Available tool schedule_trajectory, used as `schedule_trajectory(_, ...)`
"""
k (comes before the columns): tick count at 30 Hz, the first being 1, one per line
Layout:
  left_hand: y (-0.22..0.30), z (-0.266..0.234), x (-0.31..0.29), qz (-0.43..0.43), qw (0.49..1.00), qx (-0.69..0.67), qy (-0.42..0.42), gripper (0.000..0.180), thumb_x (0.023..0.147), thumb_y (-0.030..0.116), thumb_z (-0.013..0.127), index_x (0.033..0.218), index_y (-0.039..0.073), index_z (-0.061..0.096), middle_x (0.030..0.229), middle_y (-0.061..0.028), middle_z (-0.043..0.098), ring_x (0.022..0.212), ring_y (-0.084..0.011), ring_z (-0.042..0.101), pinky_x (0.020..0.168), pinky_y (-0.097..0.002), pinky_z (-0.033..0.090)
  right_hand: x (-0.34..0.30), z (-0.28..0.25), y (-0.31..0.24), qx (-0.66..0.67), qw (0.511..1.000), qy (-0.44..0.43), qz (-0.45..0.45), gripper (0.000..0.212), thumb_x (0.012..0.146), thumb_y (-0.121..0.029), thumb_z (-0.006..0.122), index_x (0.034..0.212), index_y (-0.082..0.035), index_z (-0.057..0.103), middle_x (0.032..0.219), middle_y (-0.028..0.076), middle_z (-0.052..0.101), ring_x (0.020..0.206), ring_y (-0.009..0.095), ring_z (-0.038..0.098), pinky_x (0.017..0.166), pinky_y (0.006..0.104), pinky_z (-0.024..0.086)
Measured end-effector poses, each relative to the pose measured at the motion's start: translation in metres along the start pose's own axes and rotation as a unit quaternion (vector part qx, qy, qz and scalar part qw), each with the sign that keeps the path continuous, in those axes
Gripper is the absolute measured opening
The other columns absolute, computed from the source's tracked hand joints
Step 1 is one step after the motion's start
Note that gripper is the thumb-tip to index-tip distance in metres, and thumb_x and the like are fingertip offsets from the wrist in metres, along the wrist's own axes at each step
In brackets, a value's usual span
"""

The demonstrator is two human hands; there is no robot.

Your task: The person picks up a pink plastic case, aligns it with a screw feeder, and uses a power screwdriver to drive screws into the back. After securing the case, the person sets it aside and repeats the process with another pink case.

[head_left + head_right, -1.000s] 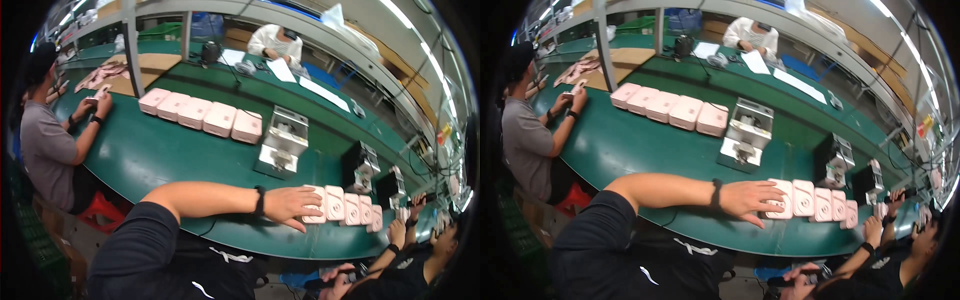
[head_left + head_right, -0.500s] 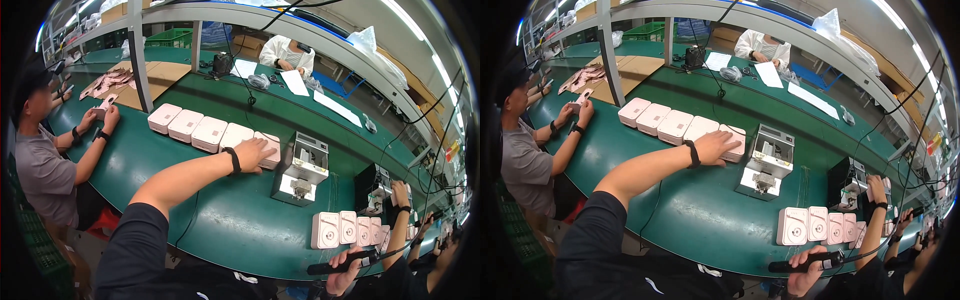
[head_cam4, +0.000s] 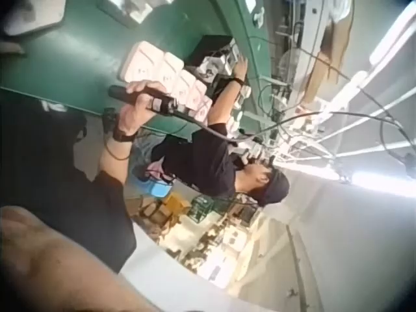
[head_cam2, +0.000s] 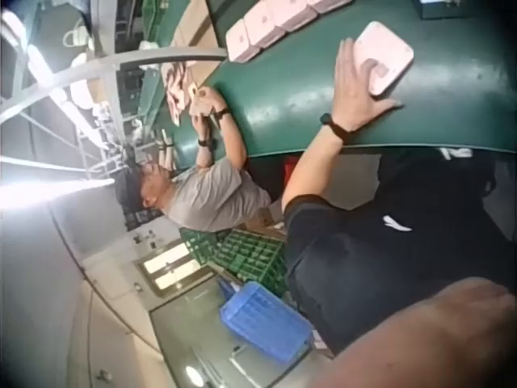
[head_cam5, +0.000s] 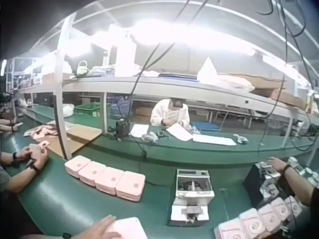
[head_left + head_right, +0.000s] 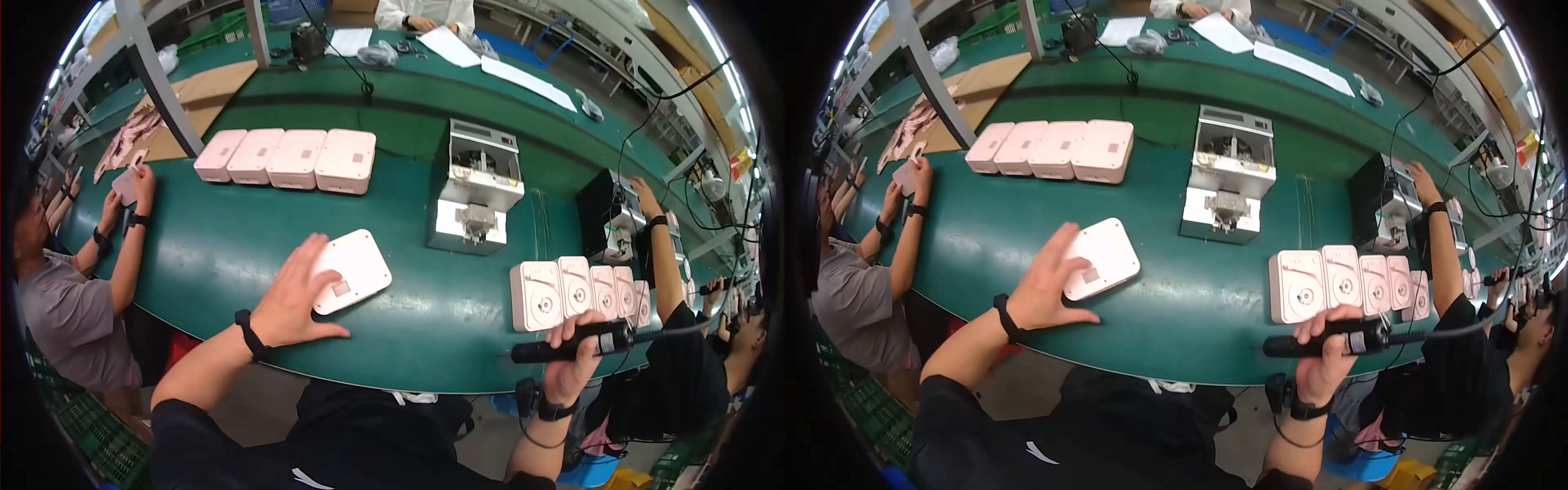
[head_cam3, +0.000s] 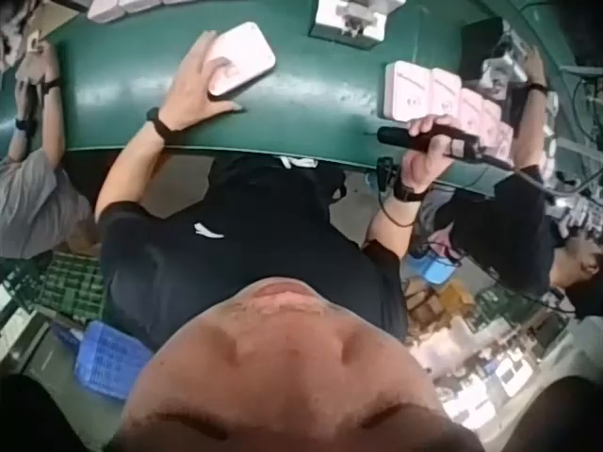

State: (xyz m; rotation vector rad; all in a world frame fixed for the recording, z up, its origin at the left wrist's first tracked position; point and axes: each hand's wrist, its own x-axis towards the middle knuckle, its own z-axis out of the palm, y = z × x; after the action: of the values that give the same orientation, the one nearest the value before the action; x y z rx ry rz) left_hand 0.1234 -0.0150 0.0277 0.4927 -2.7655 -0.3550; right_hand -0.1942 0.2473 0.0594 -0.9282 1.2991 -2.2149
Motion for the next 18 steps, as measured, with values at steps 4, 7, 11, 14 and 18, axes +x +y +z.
schedule_trajectory(4,-0.005,0.015,-0.005,-0.090,0.990,-0.052,0.095,0.070,0.068,0.027,0.087,0.126,0.009,0.052,0.143,-0.0241,0.044,0.134,-0.0429,0.044,0.112,-0.0488,0.037,0.010,0.012,0.006,-0.038,0.998,0.023,0.042,0.035,0.095,-0.036,0.068,0.108,-0.010,0.049,0.076,0.001,0.046,0.060,0.014,0.047,0.062,0.0292,0.044)
schedule_trajectory(7,-0.019,0.013,-0.005,-0.128,0.984,-0.082,0.093,0.069,0.068,0.022,0.087,0.125,0.007,0.051,0.139,-0.0232,0.047,0.129,-0.0400,0.048,0.109,-0.0467,0.041,0.011,0.002,0.007,-0.024,0.999,0.018,0.035,0.030,0.096,-0.032,0.066,0.105,-0.009,0.048,0.074,0.000,0.045,0.057,0.012,0.045,0.059,0.0278,0.041)
schedule_trajectory(11,-0.030,0.012,-0.017,-0.277,0.846,-0.402,0.213,0.068,0.075,0.029,0.081,0.128,0.002,0.047,0.134,-0.0171,0.051,0.127,-0.0274,0.050,0.107,-0.0410,0.041,-0.001,-0.024,0.001,0.001,0.999,0.050,-0.005,0.037,0.094,-0.036,0.067,0.103,-0.007,0.045,0.075,0.002,0.051,0.052,0.011,0.047,0.052,0.0284,0.043)
schedule_trajectory(14,-0.030,0.011,-0.046,-0.331,0.796,-0.468,0.197,0.075,0.074,0.037,0.080,0.130,0.002,0.046,0.135,-0.0181,0.051,0.127,-0.0283,0.050,0.107,-0.0418,0.040,-0.003,-0.023,-0.001,0.026,0.999,0.029,-0.018,0.033,0.096,-0.034,0.064,0.102,-0.007,0.045,0.074,0.001,0.048,0.052,0.009,0.043,0.052,0.0255,0.039)
schedule_trajectory(18,-0.018,0.024,-0.043,-0.199,0.875,-0.399,0.189,0.082,0.068,0.037,0.085,0.132,0.004,0.046,0.136,-0.0216,0.050,0.126,-0.0329,0.051,0.105,-0.0455,0.042,-0.001,-0.015,0.007,0.015,0.999,0.026,-0.034,0.032,0.097,-0.034,0.061,0.102,-0.007,0.045,0.072,0.001,0.046,0.050,0.008,0.042,0.051,0.0249,0.038)
